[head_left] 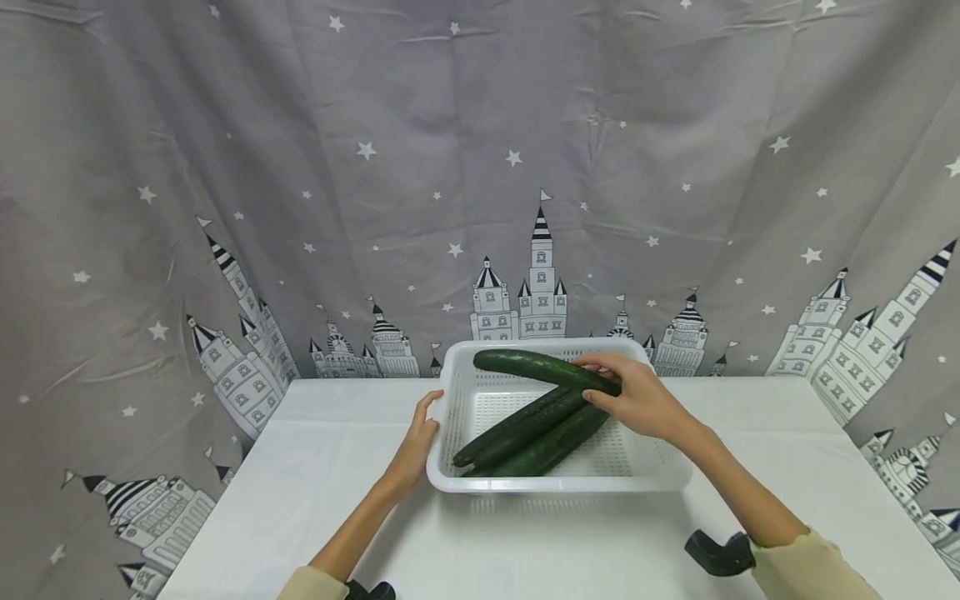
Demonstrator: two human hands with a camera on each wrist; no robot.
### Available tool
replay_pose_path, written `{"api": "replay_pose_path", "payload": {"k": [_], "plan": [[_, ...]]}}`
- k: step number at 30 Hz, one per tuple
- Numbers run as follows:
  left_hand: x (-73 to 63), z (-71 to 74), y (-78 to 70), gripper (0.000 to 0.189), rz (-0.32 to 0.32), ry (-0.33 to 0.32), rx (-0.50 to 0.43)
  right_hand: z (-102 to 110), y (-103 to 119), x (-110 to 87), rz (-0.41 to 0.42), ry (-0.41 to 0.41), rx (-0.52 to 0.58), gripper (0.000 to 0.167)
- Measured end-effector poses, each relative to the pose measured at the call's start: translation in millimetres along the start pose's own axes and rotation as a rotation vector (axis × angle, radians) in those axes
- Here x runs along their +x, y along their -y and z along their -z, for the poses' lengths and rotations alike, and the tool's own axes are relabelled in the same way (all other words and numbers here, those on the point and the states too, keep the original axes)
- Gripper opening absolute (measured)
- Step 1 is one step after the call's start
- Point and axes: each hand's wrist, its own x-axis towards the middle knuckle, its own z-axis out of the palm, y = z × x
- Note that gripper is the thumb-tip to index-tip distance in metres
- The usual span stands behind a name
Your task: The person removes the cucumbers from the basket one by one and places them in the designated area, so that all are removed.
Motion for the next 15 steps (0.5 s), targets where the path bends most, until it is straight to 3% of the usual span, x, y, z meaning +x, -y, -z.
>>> {"api": "replay_pose_path", "payload": {"k": [7,15], "plan": [[0.8,0.3,-0.6,0.052,-0.002,0.002,-0.018,31.1,-12.8,-25.0,-0.089,-0.100,0.007,0.046],[0.2,1.3,0.2,0.052,-0.003,0.000,-0.027,57.1,-29.3,-67.1,-0.246,-0.152,0.082,0.052]]}}
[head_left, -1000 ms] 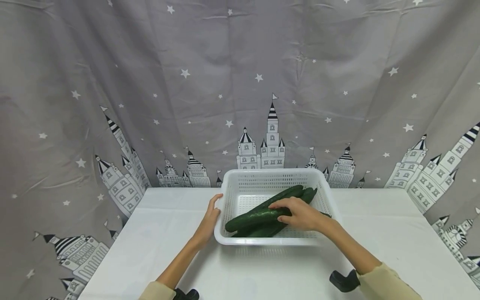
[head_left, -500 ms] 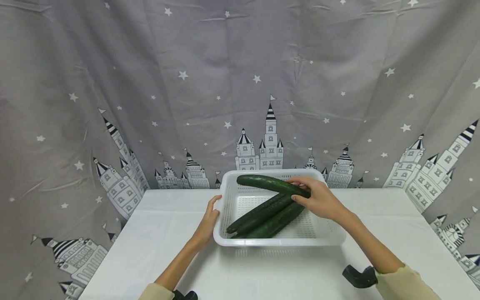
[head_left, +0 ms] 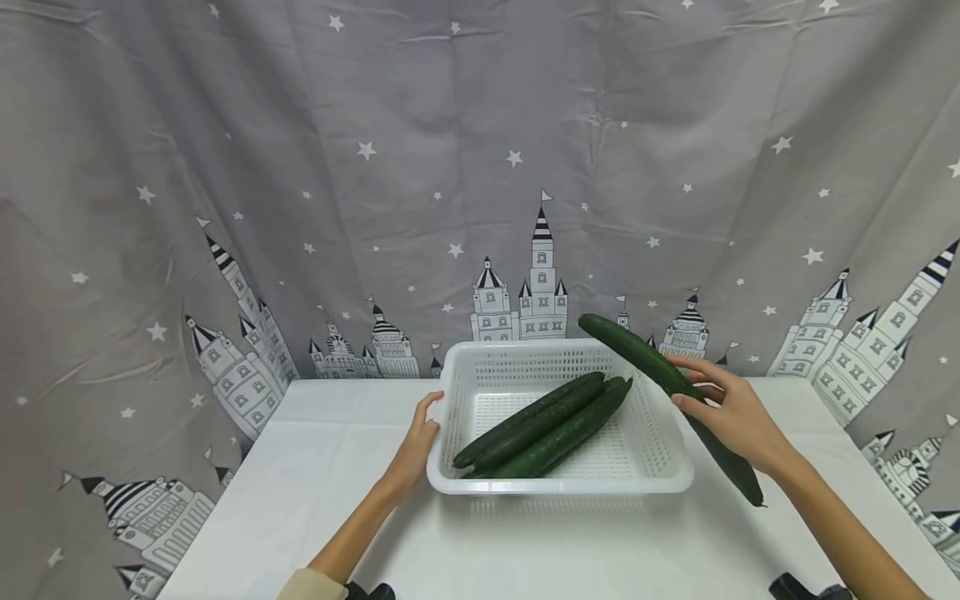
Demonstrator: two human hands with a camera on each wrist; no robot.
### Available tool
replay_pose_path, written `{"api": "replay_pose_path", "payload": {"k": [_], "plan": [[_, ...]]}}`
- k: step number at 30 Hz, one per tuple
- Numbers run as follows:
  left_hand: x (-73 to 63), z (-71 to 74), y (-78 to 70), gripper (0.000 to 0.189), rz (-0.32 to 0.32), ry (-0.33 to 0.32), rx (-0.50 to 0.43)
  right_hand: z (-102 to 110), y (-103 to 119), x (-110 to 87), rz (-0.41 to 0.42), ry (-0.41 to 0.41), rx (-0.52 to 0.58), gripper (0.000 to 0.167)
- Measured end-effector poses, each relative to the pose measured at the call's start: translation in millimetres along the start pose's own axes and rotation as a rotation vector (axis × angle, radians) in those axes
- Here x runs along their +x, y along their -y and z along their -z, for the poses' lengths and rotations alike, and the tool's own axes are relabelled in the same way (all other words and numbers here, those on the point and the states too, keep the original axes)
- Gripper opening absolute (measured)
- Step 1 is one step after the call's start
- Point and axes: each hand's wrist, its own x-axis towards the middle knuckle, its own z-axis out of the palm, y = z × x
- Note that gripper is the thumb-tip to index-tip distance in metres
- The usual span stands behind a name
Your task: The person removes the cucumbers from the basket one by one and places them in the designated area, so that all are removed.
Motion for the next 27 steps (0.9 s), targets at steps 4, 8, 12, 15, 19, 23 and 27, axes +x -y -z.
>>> {"api": "replay_pose_path", "payload": {"k": [4,8,12,15,19,23,27], "plan": [[-0.6,0.7,-0.8,0.051,0.006,0.002,0.003,10.3,-16.1,-17.3,-0.090,-0.041,-0.001,0.054],[-1.1,1.4,-0.4,0.051,0.002,0.002,-0.004,16.2,-33.8,-31.8,-0.161,-0.084,-0.029,0.057],[-1.9,2.3,-0.6,0.051,-0.001,0.003,-0.004,16.9,-51.6,-44.6,-0.248,-0.098,-0.042,0.060],[-2.1,3.0,-0.8,0.051,0.002,0.004,0.004,13.8,-63.8,-52.6,-0.324,-0.079,-0.023,0.063],[-2.3,2.7,-1.5,0.051,0.005,0.009,0.002,6.7,-78.0,-60.8,-0.410,-0.060,0.032,0.066],[-2.1,1.7,-1.9,0.051,0.004,0.008,-0.009,-0.1,-90.0,-66.4,-0.480,-0.045,0.073,0.071],[-1.4,0.9,-1.8,0.050,0.005,0.012,-0.003,-4.0,-99.8,-69.3,-0.529,-0.039,0.088,0.072]]}}
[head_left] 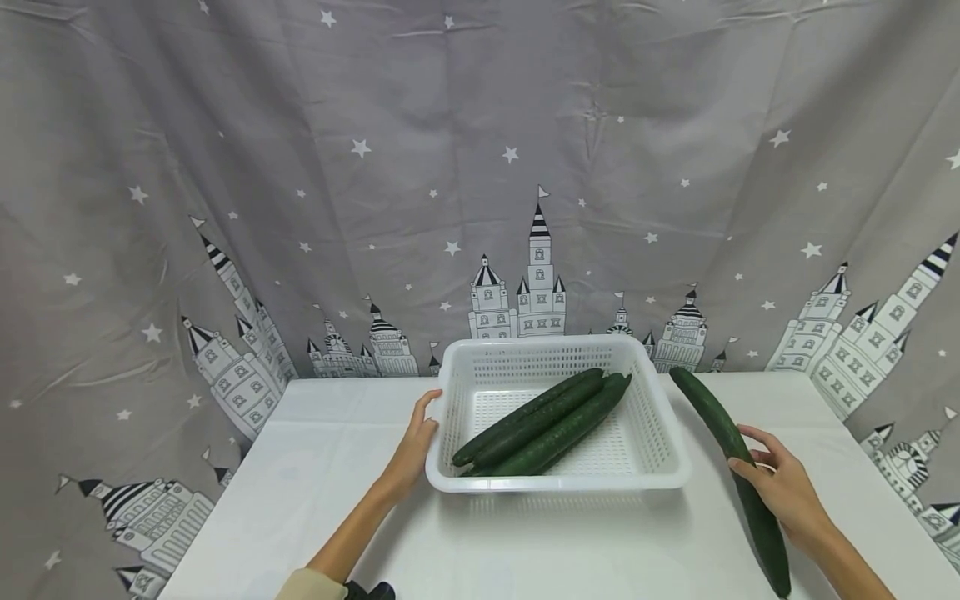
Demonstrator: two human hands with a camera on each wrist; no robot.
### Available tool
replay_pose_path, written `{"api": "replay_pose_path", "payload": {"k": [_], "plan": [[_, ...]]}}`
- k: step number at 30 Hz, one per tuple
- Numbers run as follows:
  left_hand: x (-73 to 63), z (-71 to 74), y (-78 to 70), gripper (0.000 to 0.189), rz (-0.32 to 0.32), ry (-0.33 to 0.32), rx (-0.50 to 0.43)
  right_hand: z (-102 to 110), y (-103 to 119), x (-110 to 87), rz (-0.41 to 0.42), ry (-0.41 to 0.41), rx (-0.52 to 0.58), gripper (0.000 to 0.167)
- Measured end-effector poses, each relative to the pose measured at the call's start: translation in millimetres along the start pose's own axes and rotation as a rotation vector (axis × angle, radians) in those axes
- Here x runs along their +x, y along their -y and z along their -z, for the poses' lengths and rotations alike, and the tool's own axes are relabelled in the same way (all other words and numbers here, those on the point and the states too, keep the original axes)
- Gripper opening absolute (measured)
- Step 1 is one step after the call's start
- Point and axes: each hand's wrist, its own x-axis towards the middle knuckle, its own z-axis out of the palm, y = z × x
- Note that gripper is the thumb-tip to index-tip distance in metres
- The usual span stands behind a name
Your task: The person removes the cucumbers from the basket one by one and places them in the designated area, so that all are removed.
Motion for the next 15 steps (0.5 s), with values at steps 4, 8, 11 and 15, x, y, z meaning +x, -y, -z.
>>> {"api": "replay_pose_path", "payload": {"k": [4,8,11,15], "plan": [[0.3,0.5,1.6,0.050,0.001,-0.002,0.008,-3.1,-6.3,4.3,-0.014,-0.004,-0.015,0.069],[1.0,1.0,2.4,0.051,0.006,0.000,0.013,-7.6,-12.4,8.4,-0.012,-0.003,-0.042,0.066],[1.0,0.8,1.7,0.051,0.013,-0.002,0.009,-11.4,-16.4,10.8,-0.006,0.002,-0.062,0.065],[1.1,0.3,1.4,0.052,0.015,-0.010,0.003,-15.4,-19.2,13.7,-0.004,0.009,-0.073,0.063]]}}
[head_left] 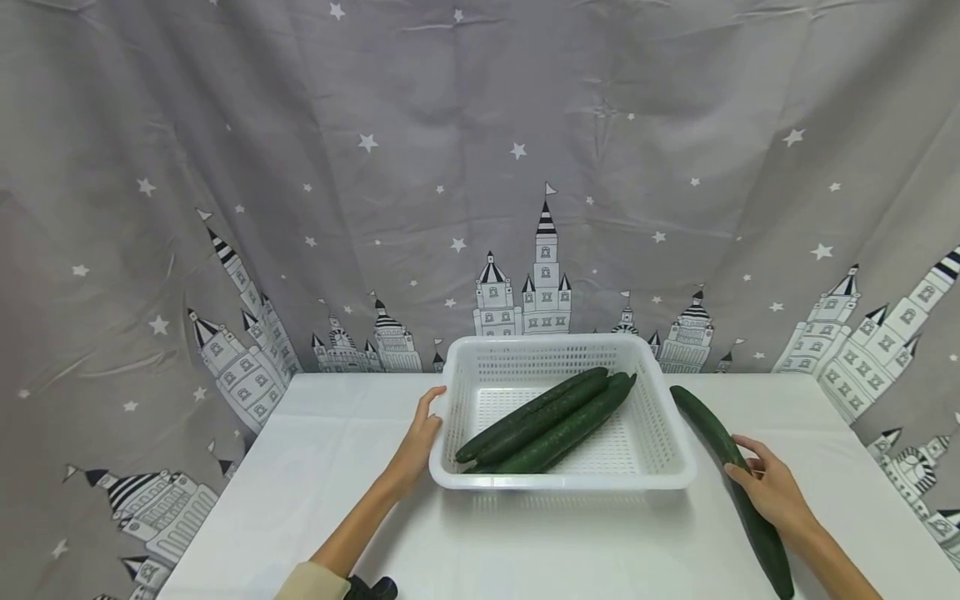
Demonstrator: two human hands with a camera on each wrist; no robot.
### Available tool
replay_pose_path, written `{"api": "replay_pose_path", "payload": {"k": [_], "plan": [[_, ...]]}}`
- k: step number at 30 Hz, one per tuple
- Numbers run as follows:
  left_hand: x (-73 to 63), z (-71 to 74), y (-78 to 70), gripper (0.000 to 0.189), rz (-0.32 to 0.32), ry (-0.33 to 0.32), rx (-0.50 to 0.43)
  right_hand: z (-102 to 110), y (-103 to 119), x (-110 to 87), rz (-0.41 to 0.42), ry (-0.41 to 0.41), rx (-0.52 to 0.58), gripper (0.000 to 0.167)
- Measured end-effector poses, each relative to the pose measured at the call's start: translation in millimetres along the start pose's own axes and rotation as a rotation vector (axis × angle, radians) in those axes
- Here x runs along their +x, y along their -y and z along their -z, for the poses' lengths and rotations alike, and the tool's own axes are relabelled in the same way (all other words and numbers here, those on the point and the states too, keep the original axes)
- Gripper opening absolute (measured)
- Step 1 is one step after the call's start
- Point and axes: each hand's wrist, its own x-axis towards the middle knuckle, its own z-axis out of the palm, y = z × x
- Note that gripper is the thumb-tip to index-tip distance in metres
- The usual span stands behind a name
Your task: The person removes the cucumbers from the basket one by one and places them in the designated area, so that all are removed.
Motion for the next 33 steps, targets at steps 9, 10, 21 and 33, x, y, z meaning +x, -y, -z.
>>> {"api": "replay_pose_path", "payload": {"k": [9,10,21,33], "plan": [[-0.1,-0.9,-2.5,0.052,0.004,-0.006,0.003,-1.7,1.9,1.8,-0.018,0.009,-0.017,0.064],[0.0,-0.8,-2.4,0.051,0.003,-0.006,0.003,-1.8,2.7,1.9,-0.020,0.013,-0.019,0.064],[0.6,-1.0,0.3,0.051,0.001,-0.004,-0.002,-3.9,9.1,2.6,-0.019,-0.016,-0.154,0.062],[0.2,-0.8,-0.6,0.050,0.007,-0.001,0.008,6.1,14.5,1.0,0.022,0.012,-0.145,0.063]]}}
